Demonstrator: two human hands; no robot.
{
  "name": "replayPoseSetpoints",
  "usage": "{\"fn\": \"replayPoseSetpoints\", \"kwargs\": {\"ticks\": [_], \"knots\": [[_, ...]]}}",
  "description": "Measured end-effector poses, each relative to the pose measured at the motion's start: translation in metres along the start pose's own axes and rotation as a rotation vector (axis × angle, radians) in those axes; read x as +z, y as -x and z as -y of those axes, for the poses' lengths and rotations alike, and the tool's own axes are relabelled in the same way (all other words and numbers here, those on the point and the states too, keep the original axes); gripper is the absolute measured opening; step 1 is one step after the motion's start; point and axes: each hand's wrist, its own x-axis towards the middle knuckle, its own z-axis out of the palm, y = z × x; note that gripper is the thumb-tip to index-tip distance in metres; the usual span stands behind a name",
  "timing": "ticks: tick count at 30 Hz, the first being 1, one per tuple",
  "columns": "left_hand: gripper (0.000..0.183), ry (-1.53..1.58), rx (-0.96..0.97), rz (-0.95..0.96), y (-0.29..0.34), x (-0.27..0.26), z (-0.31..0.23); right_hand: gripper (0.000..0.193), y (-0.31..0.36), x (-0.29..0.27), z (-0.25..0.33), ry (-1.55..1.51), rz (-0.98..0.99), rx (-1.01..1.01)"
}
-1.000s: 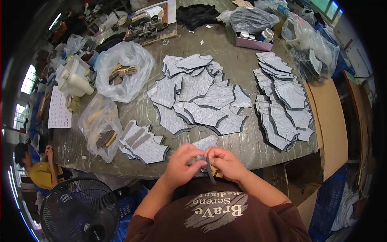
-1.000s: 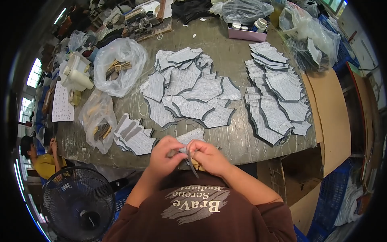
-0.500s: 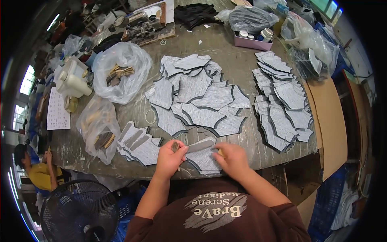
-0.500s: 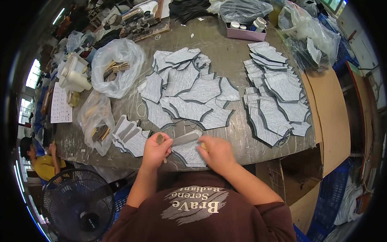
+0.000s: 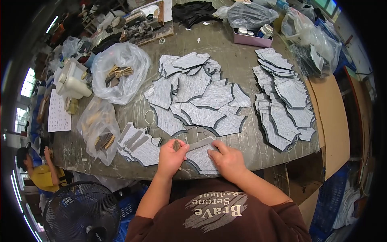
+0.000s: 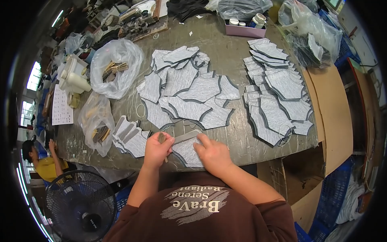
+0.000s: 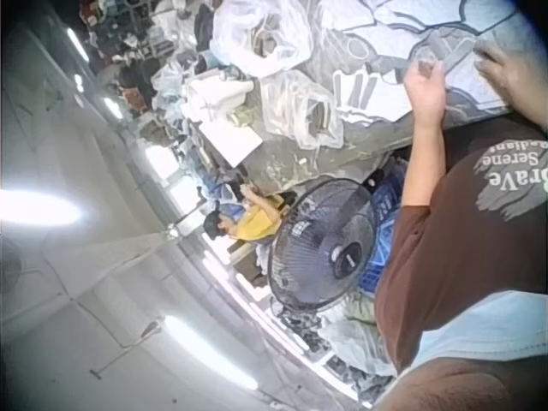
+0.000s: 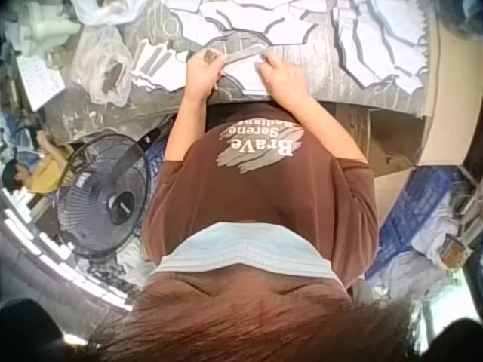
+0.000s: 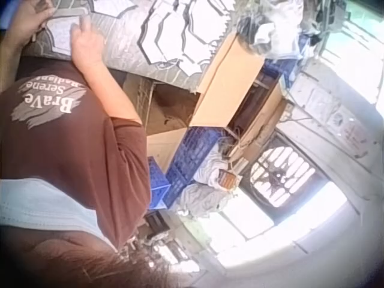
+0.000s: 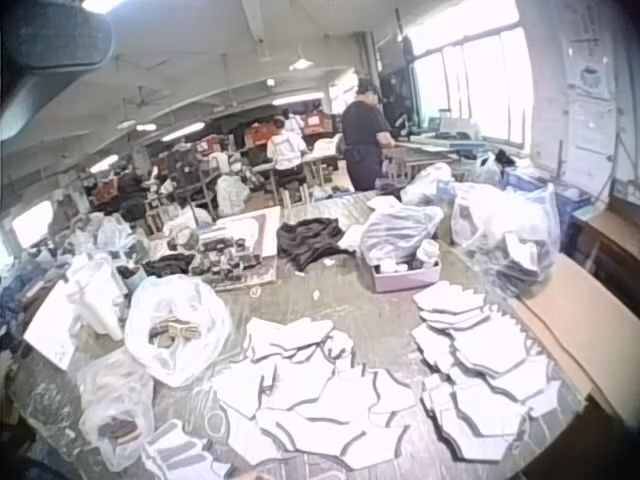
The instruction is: Sorting and stacking pre-cut fabric shoe components on a workbench in a factory setting.
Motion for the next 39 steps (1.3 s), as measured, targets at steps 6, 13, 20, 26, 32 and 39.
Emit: {"fn": "replayPoseSetpoints", "kwargs": {"ticks": [6,13,20,26,32,39], "knots": [[0.008,-0.011,-0.009,-0.020,0.001,0.002,-0.002,0.018,0.001,0.003,-0.003,0.016,0.007,-0.028],[0.010,-0.270,0.125,-0.046,-0.004,-0.002,0.010,0.012,-0.004,-0.003,0.003,0.058,0.035,-0.001],[0.012,-0.708,0.386,-0.061,-0.002,0.000,-0.004,0.013,-0.003,0.001,0.001,0.083,0.010,-0.023],[0.014,-0.881,0.465,-0.082,0.002,0.006,-0.014,0.012,-0.002,0.002,0.002,0.087,0.002,-0.011],[0.010,-0.719,0.580,-0.128,0.008,0.005,-0.006,0.012,-0.002,0.001,0.004,0.085,0.027,0.046],[0.012,-0.698,0.766,-0.111,0.012,0.004,-0.008,0.016,-0.002,-0.004,0.007,0.079,-0.026,0.069]]}}
